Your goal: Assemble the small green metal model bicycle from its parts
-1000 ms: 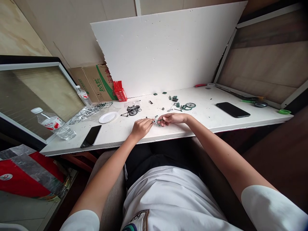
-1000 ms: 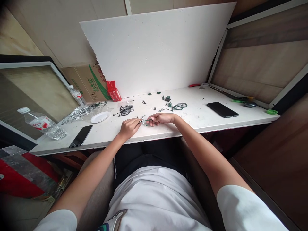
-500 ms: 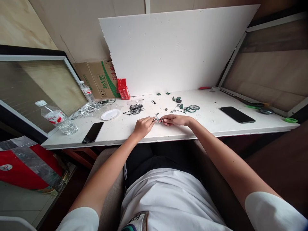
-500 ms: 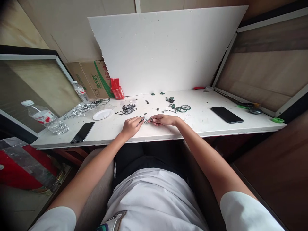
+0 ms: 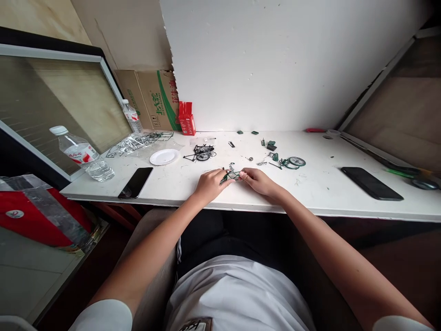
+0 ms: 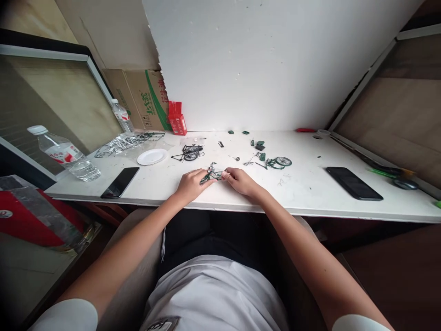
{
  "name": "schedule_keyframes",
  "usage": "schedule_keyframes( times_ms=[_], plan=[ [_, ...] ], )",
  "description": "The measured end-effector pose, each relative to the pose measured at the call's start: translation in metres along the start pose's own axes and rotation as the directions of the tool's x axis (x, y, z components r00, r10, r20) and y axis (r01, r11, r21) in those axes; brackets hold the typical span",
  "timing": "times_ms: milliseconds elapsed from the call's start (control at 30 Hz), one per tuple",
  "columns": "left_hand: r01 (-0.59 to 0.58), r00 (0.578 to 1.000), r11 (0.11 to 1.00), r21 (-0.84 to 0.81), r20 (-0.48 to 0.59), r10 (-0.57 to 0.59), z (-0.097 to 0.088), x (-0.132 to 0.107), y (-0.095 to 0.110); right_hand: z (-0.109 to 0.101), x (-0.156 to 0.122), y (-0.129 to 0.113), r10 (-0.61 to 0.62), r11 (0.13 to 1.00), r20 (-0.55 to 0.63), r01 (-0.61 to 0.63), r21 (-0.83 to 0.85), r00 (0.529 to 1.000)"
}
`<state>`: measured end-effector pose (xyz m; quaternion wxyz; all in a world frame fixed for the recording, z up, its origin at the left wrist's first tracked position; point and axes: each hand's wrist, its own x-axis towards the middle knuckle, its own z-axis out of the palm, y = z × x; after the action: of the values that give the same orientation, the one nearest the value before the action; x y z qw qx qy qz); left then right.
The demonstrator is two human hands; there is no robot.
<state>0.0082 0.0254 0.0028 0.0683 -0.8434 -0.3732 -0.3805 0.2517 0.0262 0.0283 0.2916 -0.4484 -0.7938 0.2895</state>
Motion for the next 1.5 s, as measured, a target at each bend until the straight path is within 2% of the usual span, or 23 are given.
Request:
schedule_keyframes(
  times_ms=[67, 200, 300, 400, 500, 600, 667, 700, 767, 833, 933, 1033, 1100, 1233, 1267, 1367, 1500],
  plan=[
    [0.031, 1.000, 0.999, -0.023, 0.004, -0.030, -0.002, -0.002, 0.000, 0.006, -0.002, -0.002, 0.008, 0.999, -0.065, -0.011, -0.042, 0.998],
    [0.134, 0.991, 0.991, -0.029, -0.022, -0.134, -0.015, -0.008, 0.009, 0.010, -0.010, -0.011, 0.040, 0.999, -0.175, -0.045, -0.020, 0.984],
    [0.210, 0.970, 0.977, -0.047, -0.119, -0.214, -0.034, -0.024, 0.031, 0.009, -0.022, -0.017, 0.115, 0.992, -0.264, -0.122, -0.010, 0.958],
    [0.219, 0.954, 0.968, -0.122, -0.180, -0.238, -0.054, -0.060, 0.061, 0.010, -0.041, -0.026, 0.200, 0.978, -0.364, -0.210, 0.013, 0.909],
    [0.288, 0.941, 0.935, -0.209, -0.120, -0.317, -0.067, -0.108, 0.090, 0.017, -0.072, -0.037, 0.272, 0.960, -0.466, -0.271, 0.071, 0.842],
    [0.439, 0.886, 0.856, -0.275, -0.024, -0.462, -0.067, -0.150, 0.110, 0.034, -0.111, -0.045, 0.302, 0.950, -0.546, -0.296, 0.102, 0.781],
    [0.494, 0.858, 0.813, -0.308, 0.019, -0.514, -0.062, -0.165, 0.115, 0.050, -0.135, -0.045, 0.310, 0.945, -0.597, -0.308, 0.109, 0.740],
    [0.491, 0.862, 0.808, -0.326, 0.050, -0.504, -0.059, -0.168, 0.115, 0.058, -0.145, -0.042, 0.301, 0.947, -0.628, -0.302, 0.108, 0.718],
    [0.485, 0.870, 0.805, -0.341, 0.095, -0.484, -0.054, -0.167, 0.113, 0.075, -0.159, -0.036, 0.235, 0.961, -0.672, -0.272, 0.053, 0.702],
    [0.479, 0.876, 0.810, -0.337, 0.135, -0.462, -0.053, -0.161, 0.108, 0.089, -0.164, -0.031, 0.147, 0.973, -0.652, -0.226, -0.039, 0.744],
    [0.438, 0.899, 0.838, -0.327, 0.182, -0.399, -0.055, -0.152, 0.104, 0.102, -0.160, -0.032, 0.007, 0.985, -0.625, -0.112, -0.130, 0.780],
    [0.365, 0.930, 0.891, -0.268, 0.151, -0.336, -0.060, -0.150, 0.103, 0.107, -0.155, -0.039, -0.101, 0.989, -0.541, 0.025, -0.147, 0.835],
    [0.336, 0.941, 0.916, -0.220, 0.116, -0.318, -0.063, -0.151, 0.104, 0.108, -0.156, -0.040, -0.141, 0.985, -0.511, 0.070, -0.156, 0.848],
    [0.362, 0.931, 0.902, -0.237, 0.139, -0.337, -0.064, -0.150, 0.103, 0.106, -0.167, -0.026, -0.133, 0.977, -0.527, 0.020, -0.214, 0.840],
    [0.373, 0.927, 0.894, -0.251, 0.151, -0.344, -0.064, -0.149, 0.101, 0.106, -0.169, -0.021, -0.119, 0.975, -0.508, 0.002, -0.224, 0.853],
    [0.408, 0.910, 0.871, -0.272, 0.196, -0.365, -0.064, -0.146, 0.095, 0.103, -0.168, -0.009, 0.017, 0.973, -0.538, -0.138, -0.185, 0.843],
    [0.459, 0.883, 0.831, -0.315, 0.265, -0.387, -0.063, -0.151, 0.094, 0.104, -0.164, -0.015, -0.019, 0.991, -0.484, -0.048, -0.126, 0.875]
  ],
)
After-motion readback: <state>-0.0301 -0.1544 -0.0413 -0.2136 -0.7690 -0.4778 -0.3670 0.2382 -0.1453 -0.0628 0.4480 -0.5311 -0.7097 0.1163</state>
